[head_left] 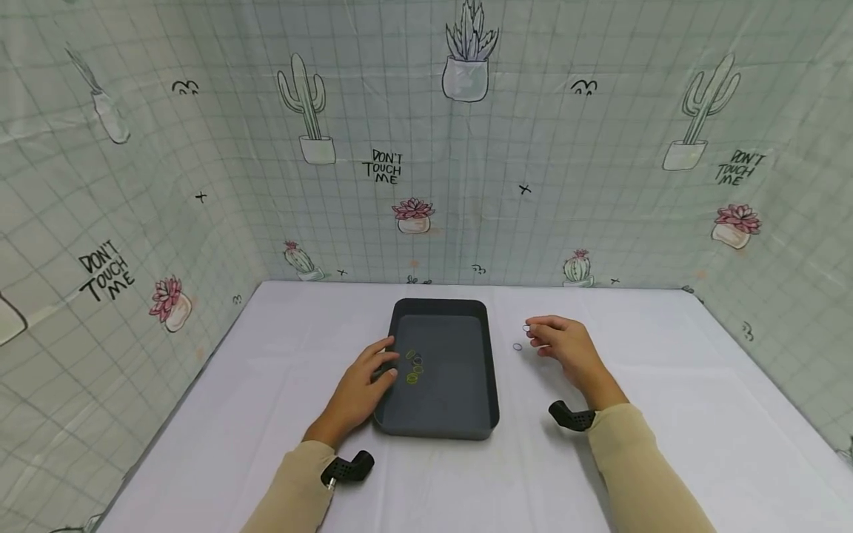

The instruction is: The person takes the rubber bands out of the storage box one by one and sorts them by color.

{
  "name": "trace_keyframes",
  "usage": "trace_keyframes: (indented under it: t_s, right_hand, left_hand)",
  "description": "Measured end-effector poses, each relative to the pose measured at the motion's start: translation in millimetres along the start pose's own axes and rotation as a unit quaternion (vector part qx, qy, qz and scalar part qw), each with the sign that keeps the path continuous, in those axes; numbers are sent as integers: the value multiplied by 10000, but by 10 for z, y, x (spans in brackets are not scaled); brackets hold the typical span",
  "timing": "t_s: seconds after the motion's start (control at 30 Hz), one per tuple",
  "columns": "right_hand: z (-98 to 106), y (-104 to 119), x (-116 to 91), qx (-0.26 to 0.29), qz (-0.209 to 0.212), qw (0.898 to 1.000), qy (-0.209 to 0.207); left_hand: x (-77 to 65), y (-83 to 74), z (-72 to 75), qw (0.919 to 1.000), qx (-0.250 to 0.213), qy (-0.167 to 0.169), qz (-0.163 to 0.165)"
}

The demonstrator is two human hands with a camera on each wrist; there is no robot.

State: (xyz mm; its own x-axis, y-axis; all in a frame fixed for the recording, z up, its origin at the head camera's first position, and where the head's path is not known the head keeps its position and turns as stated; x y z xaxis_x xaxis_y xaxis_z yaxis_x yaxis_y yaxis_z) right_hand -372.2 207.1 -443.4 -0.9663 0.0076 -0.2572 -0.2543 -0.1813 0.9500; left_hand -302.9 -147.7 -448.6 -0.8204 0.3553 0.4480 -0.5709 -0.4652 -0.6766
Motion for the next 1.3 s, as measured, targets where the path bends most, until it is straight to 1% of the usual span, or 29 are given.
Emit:
trace_keyframes:
  t_s: [0.13, 0.33, 0.5, 0.7, 0.97, 1.1, 1.23, 1.3]
  right_hand:
    - [65, -3, 9, -141, 21, 9999, -77]
    - [87, -140, 39, -411, -256, 9988, -65]
    - [127, -206, 84, -624, -301, 9974, -190]
    - [176, -234, 151, -1127, -375, 9918, -469]
    - [158, -324, 138, -1576, -460, 9843, -646]
    - [169, -318, 118, -1658, -464, 9823, -738]
    - [160, -276, 123, -1664, -408, 9830, -661]
    - [168, -260, 123, -1679, -407, 9827, -663]
  left_hand:
    - [5, -12, 18, 10000, 30, -74, 6]
    - [-53, 15, -3, 9999, 51, -39, 137]
    - [-57, 12, -12, 9999, 55, -39, 127]
    - [-25, 16, -21, 9999, 29, -45, 102]
    - [-56, 13, -43, 9999, 7, 16, 135]
    - [-36, 15, -47, 9999, 22, 45, 123]
    - [-17, 14, -26, 9999, 55, 4, 145]
    - [-6, 10, -24, 9999, 60, -3, 105]
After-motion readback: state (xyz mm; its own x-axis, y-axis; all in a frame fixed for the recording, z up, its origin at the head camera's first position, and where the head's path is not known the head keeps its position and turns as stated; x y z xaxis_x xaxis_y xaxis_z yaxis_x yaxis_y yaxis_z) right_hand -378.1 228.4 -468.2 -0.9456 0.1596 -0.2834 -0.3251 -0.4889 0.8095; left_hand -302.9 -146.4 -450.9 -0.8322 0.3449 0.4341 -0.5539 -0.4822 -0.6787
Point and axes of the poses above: each hand's wrist, its own x-axis towards the middle knuckle, its own z-axis out of the back of the hand, y = z × x, the point moved 9 cm from there along x, towards the middle knuckle, and after that the axes turned 13 degrees about -z, right-handed, at the moved point
